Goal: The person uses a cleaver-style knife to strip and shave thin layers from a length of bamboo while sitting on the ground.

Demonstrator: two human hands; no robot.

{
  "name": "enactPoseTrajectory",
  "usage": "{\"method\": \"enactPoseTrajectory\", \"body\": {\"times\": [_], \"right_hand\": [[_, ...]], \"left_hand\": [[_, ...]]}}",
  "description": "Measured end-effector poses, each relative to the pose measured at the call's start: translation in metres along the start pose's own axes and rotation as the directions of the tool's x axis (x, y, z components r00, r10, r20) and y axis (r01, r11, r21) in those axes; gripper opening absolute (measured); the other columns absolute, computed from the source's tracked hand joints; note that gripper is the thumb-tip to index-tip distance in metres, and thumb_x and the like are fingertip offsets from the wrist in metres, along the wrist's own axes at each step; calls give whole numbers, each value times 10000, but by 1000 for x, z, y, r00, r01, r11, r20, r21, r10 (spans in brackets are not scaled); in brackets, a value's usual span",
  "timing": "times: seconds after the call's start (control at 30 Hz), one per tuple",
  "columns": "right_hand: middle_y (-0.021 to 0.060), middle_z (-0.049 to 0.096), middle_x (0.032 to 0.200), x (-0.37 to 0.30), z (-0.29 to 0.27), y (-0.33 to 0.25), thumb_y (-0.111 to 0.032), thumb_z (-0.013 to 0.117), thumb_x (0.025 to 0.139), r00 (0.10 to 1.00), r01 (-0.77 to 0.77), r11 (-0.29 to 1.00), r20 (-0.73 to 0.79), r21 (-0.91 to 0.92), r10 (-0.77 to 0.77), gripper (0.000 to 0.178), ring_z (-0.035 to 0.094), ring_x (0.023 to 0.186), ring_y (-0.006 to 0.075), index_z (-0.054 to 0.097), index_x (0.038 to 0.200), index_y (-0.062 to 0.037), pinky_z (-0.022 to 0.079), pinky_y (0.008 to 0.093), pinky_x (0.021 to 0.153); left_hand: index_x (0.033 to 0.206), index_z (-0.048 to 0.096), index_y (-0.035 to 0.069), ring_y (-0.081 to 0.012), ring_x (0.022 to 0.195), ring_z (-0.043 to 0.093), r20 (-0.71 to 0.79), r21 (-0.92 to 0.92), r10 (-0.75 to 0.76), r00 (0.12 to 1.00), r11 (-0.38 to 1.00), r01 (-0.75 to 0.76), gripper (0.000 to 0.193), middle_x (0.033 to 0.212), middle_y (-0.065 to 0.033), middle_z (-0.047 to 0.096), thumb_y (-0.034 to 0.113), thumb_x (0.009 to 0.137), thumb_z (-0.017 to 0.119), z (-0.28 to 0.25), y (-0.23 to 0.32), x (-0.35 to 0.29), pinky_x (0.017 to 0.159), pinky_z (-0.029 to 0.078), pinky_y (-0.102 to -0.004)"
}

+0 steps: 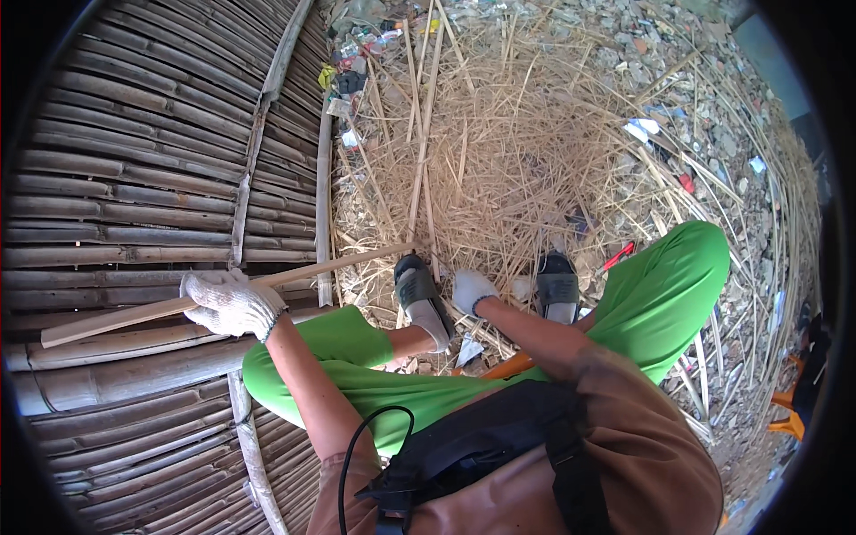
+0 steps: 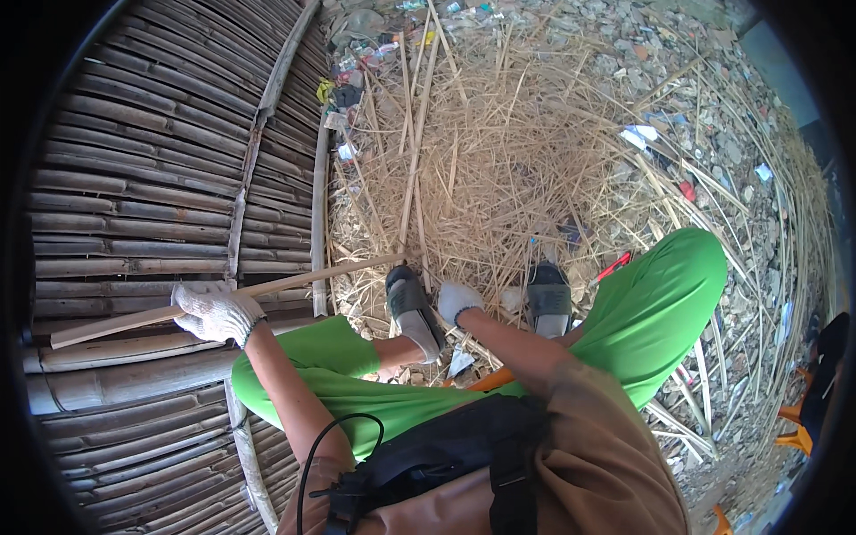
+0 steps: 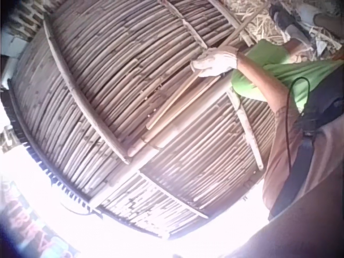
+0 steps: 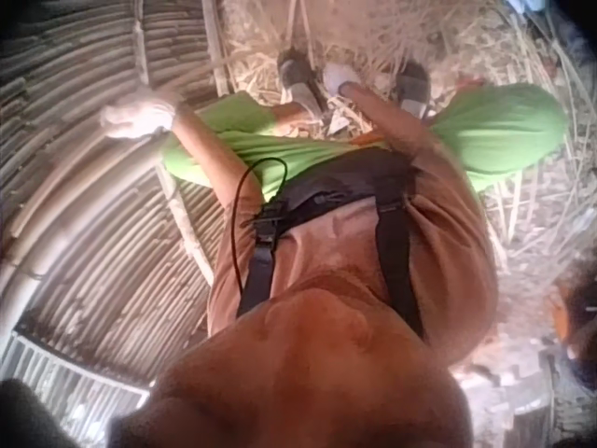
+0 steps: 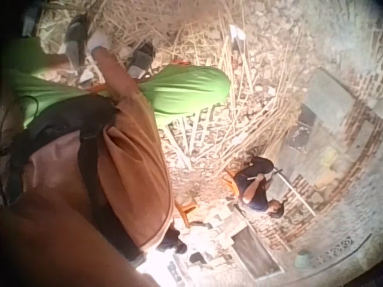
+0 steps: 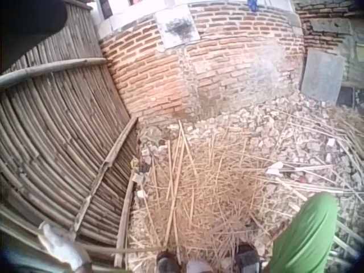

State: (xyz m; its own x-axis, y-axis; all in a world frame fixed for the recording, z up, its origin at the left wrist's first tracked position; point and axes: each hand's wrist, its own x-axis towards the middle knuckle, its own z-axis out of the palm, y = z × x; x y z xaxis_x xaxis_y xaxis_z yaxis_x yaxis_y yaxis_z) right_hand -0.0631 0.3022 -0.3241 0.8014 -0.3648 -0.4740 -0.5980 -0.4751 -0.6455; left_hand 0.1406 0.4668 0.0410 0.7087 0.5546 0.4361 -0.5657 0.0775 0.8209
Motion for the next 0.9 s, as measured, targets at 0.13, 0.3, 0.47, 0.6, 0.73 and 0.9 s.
{"method": "enactPoseTrajectory", "body": {"times": [0.13, 0.3, 0.47, 0.6, 0.73, 0.9], "right_hand": [[332, 734, 1078, -8, 7, -12, -244, 563, 984, 1000, -30, 1000, -3, 10, 30, 326, 732, 1022, 477, 723, 1110, 12, 584, 556, 900], [318, 740, 1073, -18, -6, -31, -233, 562, 984, 999, 52, 997, -16, 51, -51, 304, 732, 1011, 481, 721, 1071, 12, 585, 554, 896], [311, 742, 1068, 8, 0, -16, -230, 553, 973, 999, -11, 1000, -50, 21, 12, 318, 734, 1012, 477, 730, 1076, 12, 583, 566, 894], [301, 749, 1058, -8, 3, -28, -236, 558, 967, 1000, 8, 1000, -24, 26, -8, 327, 739, 1018, 467, 747, 1073, 9, 585, 563, 896], [296, 748, 1138, 11, 5, -14, -228, 604, 948, 1000, -15, 1000, 25, -5, 15, 328, 740, 1089, 447, 763, 1121, 1, 594, 544, 935], [303, 752, 1042, 3, 18, -14, -200, 578, 925, 991, 25, 999, -133, 27, -22, 302, 750, 988, 462, 765, 1030, 12, 601, 551, 856]], "left_hand": [[1158, 653, 103, -160, 703, 553, 8, -184, -38, 999, 982, 39, 295, 892, -34, 619, 293, 944, 723, -9, -3, 10, 587, 440, -345], [1164, 650, 115, -181, 700, 563, -67, 21, 34, 997, 999, -33, 297, 906, -43, 621, 283, 931, 726, -11, -1, 15, 589, 448, -343], [1065, 596, 113, -153, 630, 473, -79, 19, 41, 996, 999, -39, 248, 811, -22, 537, 241, 914, 745, 11, 7, -4, 546, 368, -328], [920, 502, 123, -127, 568, 391, -54, -116, 38, 998, 992, -44, 242, 703, 8, 449, 179, 933, 737, -4, 5, 8, 513, 290, -323], [885, 470, 126, -125, 540, 368, -3, -134, -5, 1000, 991, 4, 260, 665, 15, 424, 160, 945, 720, 9, 11, -3, 504, 277, -321], [1033, 598, 76, -88, 543, 370, 19, -102, 9, 1000, 995, -7, 181, 659, 29, 427, 205, 961, 703, 5, 11, -5, 509, 322, -286]]}}
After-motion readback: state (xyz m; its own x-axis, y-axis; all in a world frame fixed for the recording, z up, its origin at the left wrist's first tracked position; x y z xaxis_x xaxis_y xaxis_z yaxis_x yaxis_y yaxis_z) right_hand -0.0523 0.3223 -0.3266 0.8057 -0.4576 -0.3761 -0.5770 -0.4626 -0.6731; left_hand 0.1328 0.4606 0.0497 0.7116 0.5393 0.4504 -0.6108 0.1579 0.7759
